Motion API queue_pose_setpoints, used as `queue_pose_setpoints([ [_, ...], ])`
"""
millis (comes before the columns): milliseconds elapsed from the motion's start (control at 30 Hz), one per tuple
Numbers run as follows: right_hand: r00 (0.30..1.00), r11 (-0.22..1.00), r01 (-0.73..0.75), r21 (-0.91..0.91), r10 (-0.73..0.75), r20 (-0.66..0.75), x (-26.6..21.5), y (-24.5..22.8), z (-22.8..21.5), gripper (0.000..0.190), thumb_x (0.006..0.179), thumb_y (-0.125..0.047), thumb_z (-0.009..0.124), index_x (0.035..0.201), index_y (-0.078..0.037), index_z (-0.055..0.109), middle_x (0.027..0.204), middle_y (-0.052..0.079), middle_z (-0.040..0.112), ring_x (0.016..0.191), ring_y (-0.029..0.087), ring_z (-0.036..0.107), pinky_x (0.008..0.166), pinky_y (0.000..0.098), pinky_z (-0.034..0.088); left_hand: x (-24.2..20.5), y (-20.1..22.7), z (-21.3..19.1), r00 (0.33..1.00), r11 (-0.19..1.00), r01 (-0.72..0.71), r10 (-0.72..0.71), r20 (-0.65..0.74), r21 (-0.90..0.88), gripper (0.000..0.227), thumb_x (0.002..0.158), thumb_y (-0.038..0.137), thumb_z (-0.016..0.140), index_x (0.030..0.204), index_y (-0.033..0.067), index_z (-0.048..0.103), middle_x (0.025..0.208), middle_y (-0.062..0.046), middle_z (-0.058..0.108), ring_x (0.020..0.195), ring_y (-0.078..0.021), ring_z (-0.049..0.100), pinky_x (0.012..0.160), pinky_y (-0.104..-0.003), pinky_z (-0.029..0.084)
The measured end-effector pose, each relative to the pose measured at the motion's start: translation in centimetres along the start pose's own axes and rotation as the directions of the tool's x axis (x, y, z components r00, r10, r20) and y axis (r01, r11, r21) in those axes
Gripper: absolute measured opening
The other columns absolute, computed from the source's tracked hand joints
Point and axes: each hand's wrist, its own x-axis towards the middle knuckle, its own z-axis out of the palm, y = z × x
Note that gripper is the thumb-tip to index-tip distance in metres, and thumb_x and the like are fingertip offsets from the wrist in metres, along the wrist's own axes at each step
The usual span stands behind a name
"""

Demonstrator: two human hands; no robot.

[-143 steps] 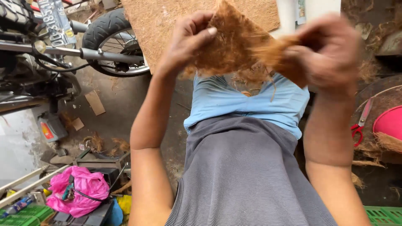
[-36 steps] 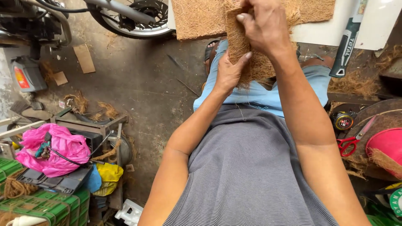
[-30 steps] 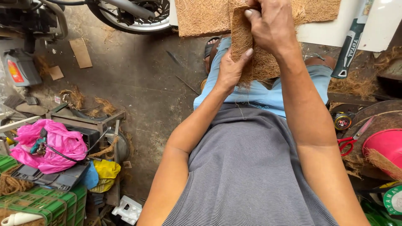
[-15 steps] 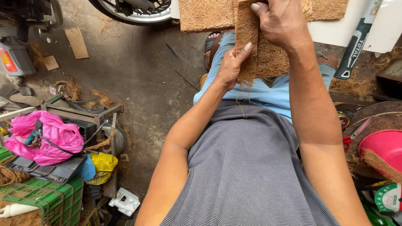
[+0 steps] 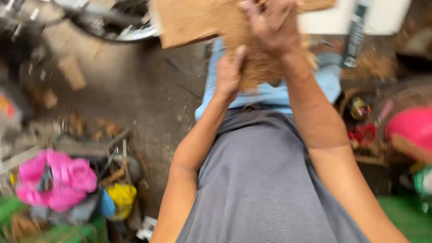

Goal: Trimming loose fibers from coconut mats using scissors and a heat gun to finish the edges.

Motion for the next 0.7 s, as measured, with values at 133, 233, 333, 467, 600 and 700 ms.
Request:
queue_pose_setpoints([
  [133,0.956,0.973,-0.104,0.205,0.155,-0.249,-5.3,-2.7,-7.5,0.018,0.105,-0.019,0.06,0.103,-0.001,0.061,0.093,0.012,0.061,0.083,0.026,0.06,0.076,0.0376,0.049,-2.3,1.9,1.0,0.982,0.934,-0.023,0.088,-0.167,0.357,0.037,0.095,0.047,0.053,0.083,0.0126,0.062,0.085,0.003,0.062,0.077,-0.0092,0.053,0.066,-0.032,0.05],
  [233,0.854,0.938,-0.239,0.253,0.327,-0.406,-12.6,-1.2,-11.1,0.018,0.105,-0.019,0.057,0.112,-0.003,0.06,0.105,0.013,0.058,0.095,0.026,0.058,0.084,0.0344,0.047,-3.4,2.6,1.8,0.936,0.98,-0.066,0.126,-0.33,0.188,0.03,0.096,0.029,0.054,0.069,0.0215,0.041,0.071,0.008,0.043,0.066,-0.0078,0.039,0.056,-0.03,0.037],
  [333,0.63,0.819,-0.467,0.334,0.573,-0.523,-22.3,4.1,-13.4,0.012,0.103,-0.015,0.06,0.11,-0.005,0.06,0.097,0.011,0.06,0.086,0.02,0.06,0.077,0.0291,0.051,-3.9,2.8,2.2,0.918,0.981,-0.192,0.19,-0.349,0.03,0.031,0.09,0.03,0.063,0.078,0.019,0.037,0.08,0.002,0.045,0.077,-0.014,0.047,0.071,-0.038,0.045],
  [467,0.288,0.573,-0.772,0.275,0.701,-0.652,-42.0,15.5,-13.3,0.019,0.091,-0.003,0.067,0.11,-0.007,0.062,0.104,0.01,0.067,0.089,0.021,0.065,0.078,0.0304,0.053,-4.2,4.0,5.8,0.957,0.954,-0.282,0.288,-0.039,0.103,0.037,0.094,0.046,0.064,0.084,0.0129,0.051,0.083,0.0,0.056,0.087,-0.0117,0.058,0.089,-0.037,0.056],
  [600,0.111,0.229,-0.969,0.091,0.735,-0.669,-57.9,24.1,-9.4,0.03,0.077,-0.002,0.07,0.103,-0.013,0.065,0.093,0.004,0.074,0.084,0.019,0.071,0.08,0.0334,0.054,-4.1,1.2,10.5,0.978,0.945,-0.17,0.197,-0.072,0.28,0.033,0.096,0.027,0.052,0.069,0.0201,0.033,0.07,0.008,0.033,0.067,-0.0058,0.034,0.059,-0.029,0.034],
  [700,0.189,0.147,-0.982,-0.118,0.758,-0.624,-57.9,23.6,-8.1,0.065,0.062,0.004,0.069,0.124,-0.013,0.059,0.108,0.013,0.066,0.095,0.033,0.066,0.088,0.0394,0.048,-4.4,-1.7,11.4,0.983,0.69,-0.178,0.099,0.152,0.702,0.041,0.099,0.031,0.045,0.065,0.0224,0.023,0.063,0.008,0.024,0.061,-0.0079,0.021,0.053,-0.037,0.017],
])
